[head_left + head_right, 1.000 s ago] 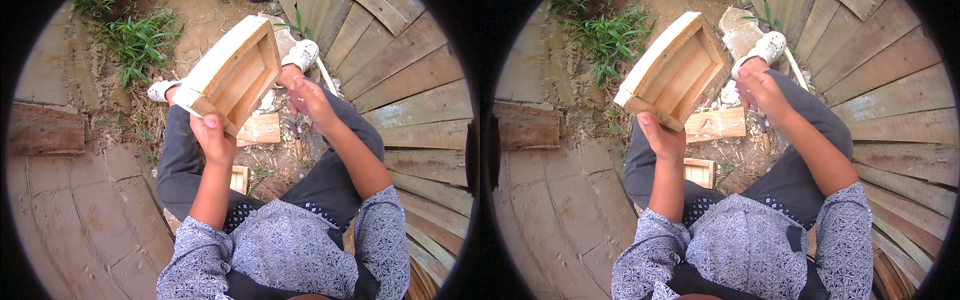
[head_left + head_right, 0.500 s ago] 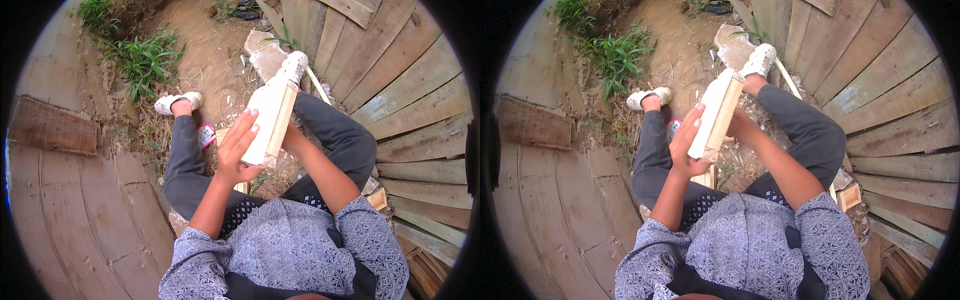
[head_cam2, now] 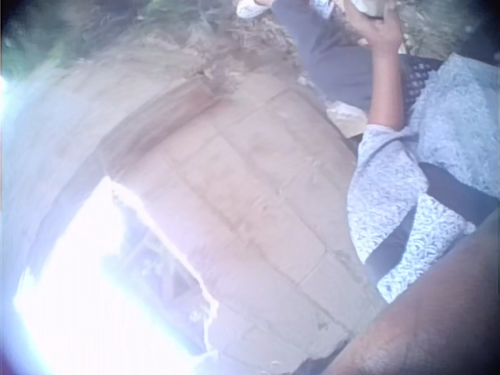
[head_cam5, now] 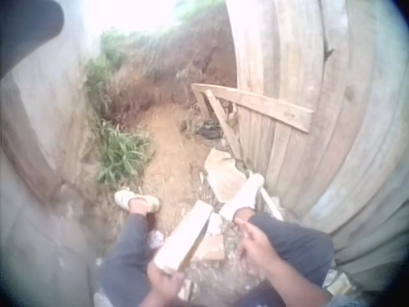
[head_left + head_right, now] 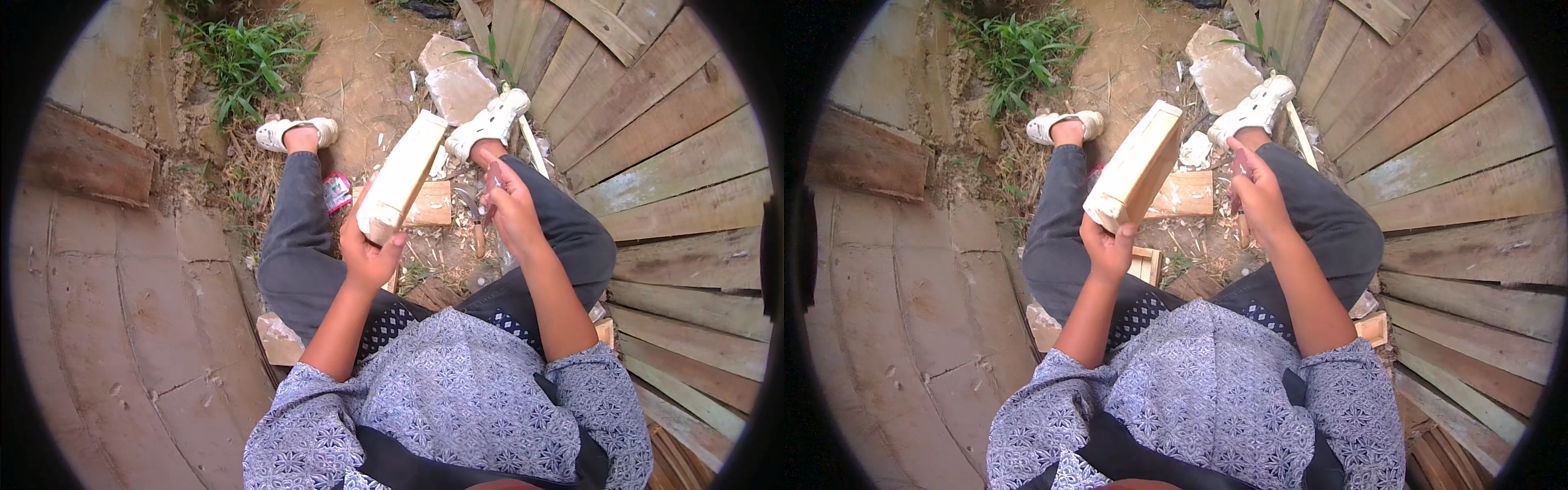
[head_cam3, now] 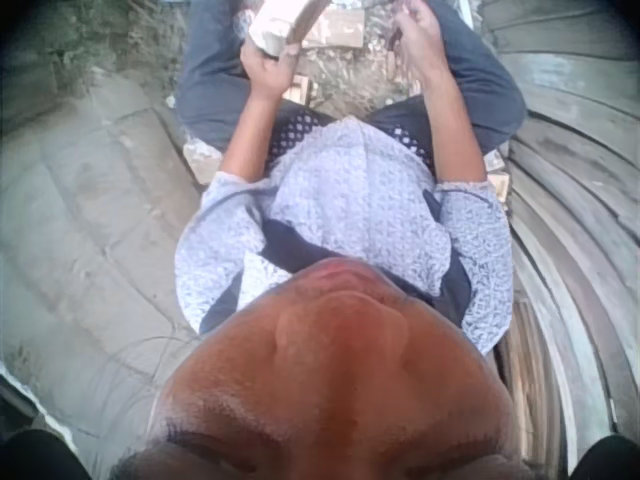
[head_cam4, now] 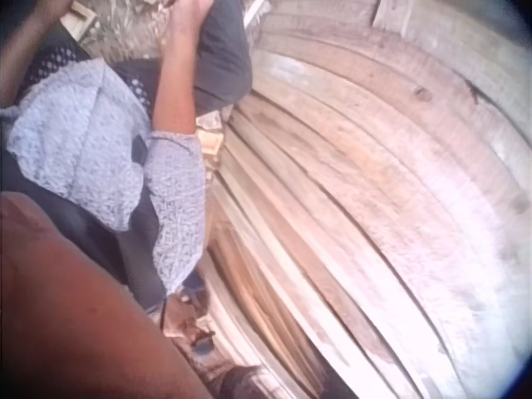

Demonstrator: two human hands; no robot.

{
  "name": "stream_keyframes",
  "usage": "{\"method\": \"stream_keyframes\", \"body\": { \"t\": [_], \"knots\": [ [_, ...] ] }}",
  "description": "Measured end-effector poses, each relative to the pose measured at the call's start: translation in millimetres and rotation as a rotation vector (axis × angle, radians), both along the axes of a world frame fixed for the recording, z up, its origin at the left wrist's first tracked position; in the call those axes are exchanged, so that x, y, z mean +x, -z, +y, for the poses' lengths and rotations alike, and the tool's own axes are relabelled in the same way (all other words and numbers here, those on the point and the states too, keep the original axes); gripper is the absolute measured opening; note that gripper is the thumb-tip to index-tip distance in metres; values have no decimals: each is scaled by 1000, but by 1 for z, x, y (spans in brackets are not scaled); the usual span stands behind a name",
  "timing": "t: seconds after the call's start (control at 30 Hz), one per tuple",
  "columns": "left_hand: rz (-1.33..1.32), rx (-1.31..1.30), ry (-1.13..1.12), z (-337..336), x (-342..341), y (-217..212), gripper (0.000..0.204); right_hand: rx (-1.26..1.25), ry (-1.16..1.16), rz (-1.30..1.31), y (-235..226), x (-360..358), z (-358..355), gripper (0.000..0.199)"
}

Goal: The person assembles a small wooden box by fitting together several flat wooden pieces. They use a small knife to carve and adjust the joints, then fit the lid onto the base.

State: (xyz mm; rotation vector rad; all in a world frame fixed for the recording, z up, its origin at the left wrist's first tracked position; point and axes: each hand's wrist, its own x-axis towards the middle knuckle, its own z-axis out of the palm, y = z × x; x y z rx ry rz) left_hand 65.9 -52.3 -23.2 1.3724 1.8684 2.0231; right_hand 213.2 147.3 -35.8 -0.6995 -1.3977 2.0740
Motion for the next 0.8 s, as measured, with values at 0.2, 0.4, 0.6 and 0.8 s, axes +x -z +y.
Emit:
{"method": "stream_keyframes", "body": {
  "t": [0.2, 0.4, 0.6, 0.8],
  "knots": [
    [-317, -26, -81, -7, 10, 11, 60, -13, 9, 49, -17, 10, -8, 54],
    [-15, -149, -13, -13, -1, 2, 73, 310, -27, 13, -19, 2, -14, 35],
    [592, -365, -22, -17, -9, -13, 74, 552, -54, 66, -31, -34, -28, 41],
    [511, -406, -35, -18, -11, -1, 74, 298, -137, 131, -2, -47, -41, 34]
  ]
}}
